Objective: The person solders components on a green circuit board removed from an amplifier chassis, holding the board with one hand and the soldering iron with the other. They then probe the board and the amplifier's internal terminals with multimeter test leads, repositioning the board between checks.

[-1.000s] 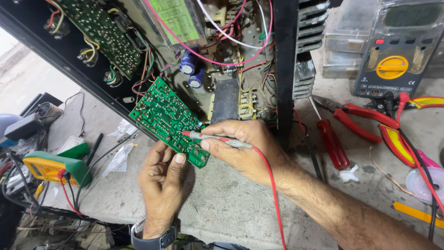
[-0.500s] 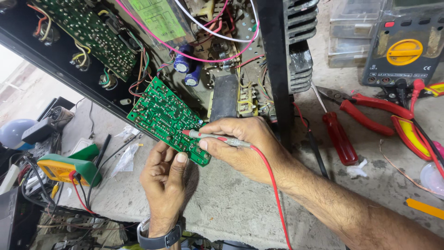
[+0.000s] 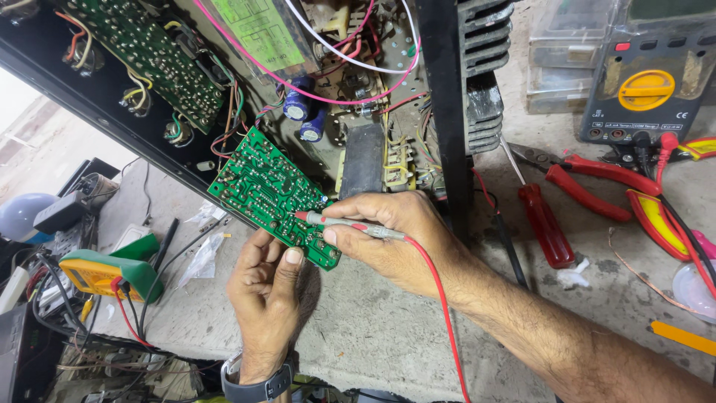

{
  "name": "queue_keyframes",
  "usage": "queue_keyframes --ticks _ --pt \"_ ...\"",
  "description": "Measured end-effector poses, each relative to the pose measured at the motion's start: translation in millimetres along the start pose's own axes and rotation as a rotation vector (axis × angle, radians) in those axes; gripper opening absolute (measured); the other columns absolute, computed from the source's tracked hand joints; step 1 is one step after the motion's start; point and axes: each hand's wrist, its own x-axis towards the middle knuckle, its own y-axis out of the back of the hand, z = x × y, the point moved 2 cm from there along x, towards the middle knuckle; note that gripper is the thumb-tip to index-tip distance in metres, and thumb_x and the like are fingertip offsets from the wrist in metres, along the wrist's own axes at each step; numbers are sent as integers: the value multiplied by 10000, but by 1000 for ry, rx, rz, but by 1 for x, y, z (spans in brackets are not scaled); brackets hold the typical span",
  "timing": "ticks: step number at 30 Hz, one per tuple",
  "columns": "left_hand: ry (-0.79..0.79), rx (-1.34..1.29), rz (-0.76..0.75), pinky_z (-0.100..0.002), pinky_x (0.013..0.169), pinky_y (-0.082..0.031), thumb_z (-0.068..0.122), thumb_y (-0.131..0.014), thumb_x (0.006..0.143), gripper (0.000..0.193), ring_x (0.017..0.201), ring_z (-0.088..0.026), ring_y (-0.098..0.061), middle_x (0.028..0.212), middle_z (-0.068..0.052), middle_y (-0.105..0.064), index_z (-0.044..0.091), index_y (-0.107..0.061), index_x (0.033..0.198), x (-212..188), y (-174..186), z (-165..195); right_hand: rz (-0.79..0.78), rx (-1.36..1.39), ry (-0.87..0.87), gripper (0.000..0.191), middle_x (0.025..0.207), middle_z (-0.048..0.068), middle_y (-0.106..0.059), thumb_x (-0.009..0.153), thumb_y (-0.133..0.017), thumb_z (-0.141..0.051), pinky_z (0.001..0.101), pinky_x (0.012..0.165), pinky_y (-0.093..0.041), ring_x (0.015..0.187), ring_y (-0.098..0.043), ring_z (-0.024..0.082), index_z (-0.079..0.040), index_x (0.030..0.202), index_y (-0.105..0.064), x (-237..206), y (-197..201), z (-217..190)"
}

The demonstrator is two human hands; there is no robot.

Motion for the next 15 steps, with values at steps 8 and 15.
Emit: queue_keyframes --ticks 8,15 --pt "1 4 6 -321 1059 -511 -60 -609 974 449 1257 -224 -638 1328 -181 -664 -100 -499 1407 -1 0 0 1 1 17 294 896 2 -798 900 -758 -198 222 698 -570 811 -680 18 -42 1150 -763 -1 0 -2" --pt "12 20 8 -318 1058 -506 -60 -593 975 457 1261 -221 -634 1340 -181 -659 -95 -493 1419 0 0 1 3 -34 -41 303 864 13 -804 887 -759 -211 231 678 -573 781 -684 24 -60 1150 -767 -1 1 -1"
